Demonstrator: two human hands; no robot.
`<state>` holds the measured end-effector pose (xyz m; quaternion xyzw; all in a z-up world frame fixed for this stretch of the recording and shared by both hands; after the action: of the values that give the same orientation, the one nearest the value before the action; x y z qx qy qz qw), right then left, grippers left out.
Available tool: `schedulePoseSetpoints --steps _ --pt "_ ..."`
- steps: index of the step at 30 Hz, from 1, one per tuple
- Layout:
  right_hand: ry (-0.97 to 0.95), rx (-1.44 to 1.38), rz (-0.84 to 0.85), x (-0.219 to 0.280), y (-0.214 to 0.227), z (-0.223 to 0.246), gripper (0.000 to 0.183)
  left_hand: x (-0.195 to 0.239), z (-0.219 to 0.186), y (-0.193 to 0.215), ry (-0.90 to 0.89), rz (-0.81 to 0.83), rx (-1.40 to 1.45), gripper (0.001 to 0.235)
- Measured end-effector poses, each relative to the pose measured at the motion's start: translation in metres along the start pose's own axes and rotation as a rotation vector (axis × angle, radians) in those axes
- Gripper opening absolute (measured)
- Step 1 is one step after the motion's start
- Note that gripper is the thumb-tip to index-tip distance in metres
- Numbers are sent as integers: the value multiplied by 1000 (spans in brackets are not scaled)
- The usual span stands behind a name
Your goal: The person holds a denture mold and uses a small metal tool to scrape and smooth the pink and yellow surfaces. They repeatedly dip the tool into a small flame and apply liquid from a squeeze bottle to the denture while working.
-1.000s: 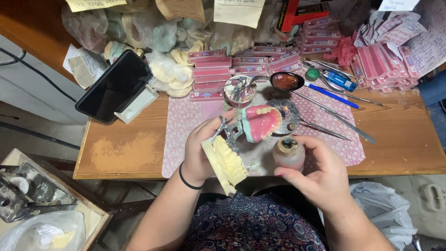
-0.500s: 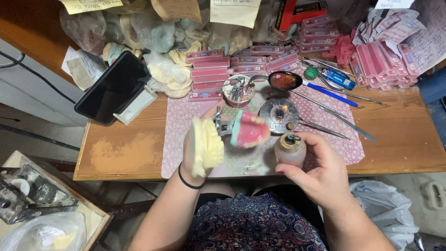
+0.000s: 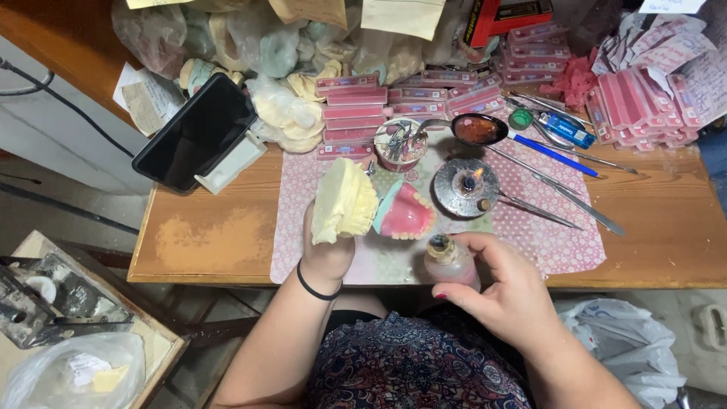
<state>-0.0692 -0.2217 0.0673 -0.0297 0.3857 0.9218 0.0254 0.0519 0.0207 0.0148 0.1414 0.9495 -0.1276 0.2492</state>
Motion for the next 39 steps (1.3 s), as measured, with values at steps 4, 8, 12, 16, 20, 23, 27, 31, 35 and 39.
schedulePoseSetpoints --steps 4,8,12,16,20,23,27,31,35,39 --pt "39 -12 -61 1 1 -7 68 -7 -10 -4 76 31 -35 106" --pt "94 -48 -68 0 -1 -5 72 29 56 25 -105 -140 -176 45" --pt "135 -37 -34 -3 -1 3 69 41 72 31 -245 -203 -186 68" --pt "98 29 4 -5 1 -3 68 39 71 31 -215 -204 -176 67" --pt "94 60 -48 -5 3 -7 68 34 64 24 -102 -248 -123 50" --pt "124 15 -54 -5 6 -4 67 10 29 8 25 -180 126 39" --pt "104 49 4 -7 7 -1 65 -8 -1 -4 147 -141 143 47" --pt "104 64 -7 -9 6 1 61 -11 -6 -5 191 -184 -34 44" --pt "122 87 -46 -11 5 -1 61 -10 -2 -5 281 -207 115 36" --pt "145 67 -88 -11 4 -2 67 -14 -12 -8 327 -153 101 34"
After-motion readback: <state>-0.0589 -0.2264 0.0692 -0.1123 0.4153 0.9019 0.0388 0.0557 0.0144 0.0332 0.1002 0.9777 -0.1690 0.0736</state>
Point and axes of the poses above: each hand's wrist, its own x-axis away from the middle knuckle, its own y-axis out of the back of the hand, z = x × y, the point moved 2 cm from there along -x, towards the middle knuckle, and after that the axes turned 1 degree about x, right-handed, at the moved point
